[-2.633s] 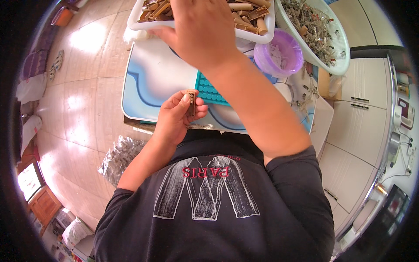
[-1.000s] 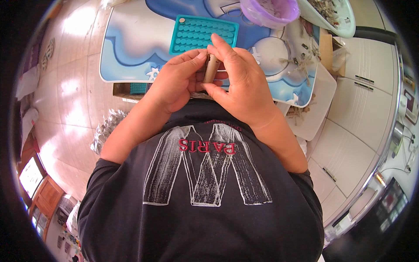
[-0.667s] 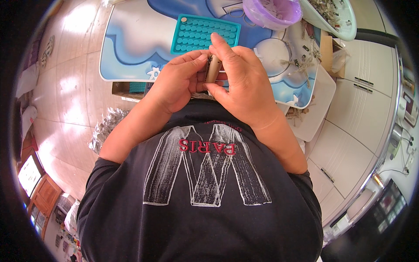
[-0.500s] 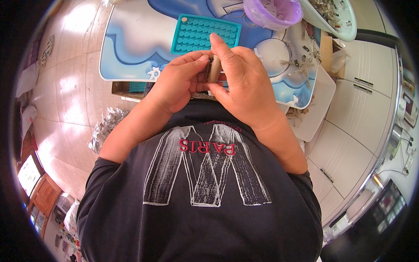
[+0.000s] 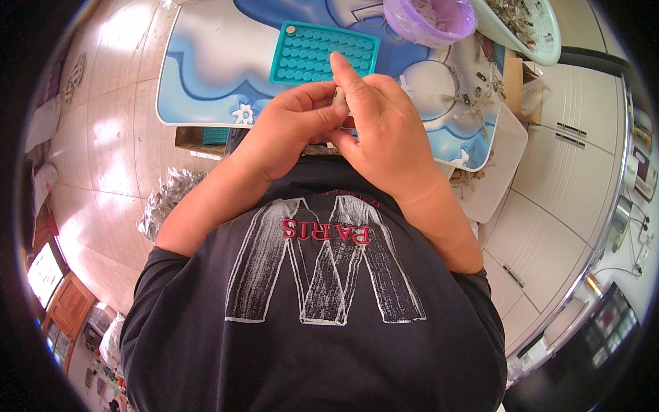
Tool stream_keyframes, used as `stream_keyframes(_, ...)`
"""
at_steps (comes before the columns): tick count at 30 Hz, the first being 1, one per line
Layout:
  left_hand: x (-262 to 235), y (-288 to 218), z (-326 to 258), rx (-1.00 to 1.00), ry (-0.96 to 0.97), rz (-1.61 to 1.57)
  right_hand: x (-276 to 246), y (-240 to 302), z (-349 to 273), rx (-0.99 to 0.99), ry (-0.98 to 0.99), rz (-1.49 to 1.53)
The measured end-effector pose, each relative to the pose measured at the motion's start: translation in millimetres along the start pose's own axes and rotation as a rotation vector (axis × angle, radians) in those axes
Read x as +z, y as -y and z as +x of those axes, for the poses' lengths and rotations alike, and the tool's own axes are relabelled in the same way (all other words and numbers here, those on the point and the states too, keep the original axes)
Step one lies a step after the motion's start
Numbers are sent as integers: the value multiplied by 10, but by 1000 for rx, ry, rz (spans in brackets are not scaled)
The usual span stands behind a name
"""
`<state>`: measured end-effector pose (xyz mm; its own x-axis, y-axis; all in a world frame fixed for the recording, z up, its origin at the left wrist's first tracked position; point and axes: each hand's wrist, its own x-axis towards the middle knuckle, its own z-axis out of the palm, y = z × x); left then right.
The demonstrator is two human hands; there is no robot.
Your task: The person assembles small components by hand, placing them into small tubes and organizing the filled tubes in a blue tray.
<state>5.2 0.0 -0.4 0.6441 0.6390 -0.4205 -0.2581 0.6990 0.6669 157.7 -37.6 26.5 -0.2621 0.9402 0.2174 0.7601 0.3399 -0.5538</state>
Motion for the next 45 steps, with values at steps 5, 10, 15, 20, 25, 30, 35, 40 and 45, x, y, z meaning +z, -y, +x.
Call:
stream_keyframes(5, -34, 52, 8, 81, 8, 188, -18, -84, -45, 81, -68, 199)
stream_keyframes(10, -14, 75, -40, 188, 50, 494, -2, -186, -131, 241, -48, 440)
stream_keyframes(15, -14, 23, -60, 215, -25, 522, 8, -199, -243, 439, -239, 990)
stream_keyframes(20, 52, 110, -107, 424, -97, 632, 90, -105, -331, 430, -337, 1071)
stream_keyframes(25, 76, 140, -99, 521, -109, 813, 178, -120, -425, 441, -422, 1155)
stream_keyframes(30, -7, 135, -18, 57, 122, 598, 210, -167, -621, 640, -324, 1184)
stream_keyframes(35, 30, 97, 80, -215, 160, 231, 144, -304, -632, 415, -246, 653)
stream_keyframes(40, -24, 113, 117, -254, 144, 80, 51, -529, -566, 218, -222, -314)
stream_keyframes(45, -56, 81, 120, -251, 96, 19, 75, -539, -503, 194, -128, -506)
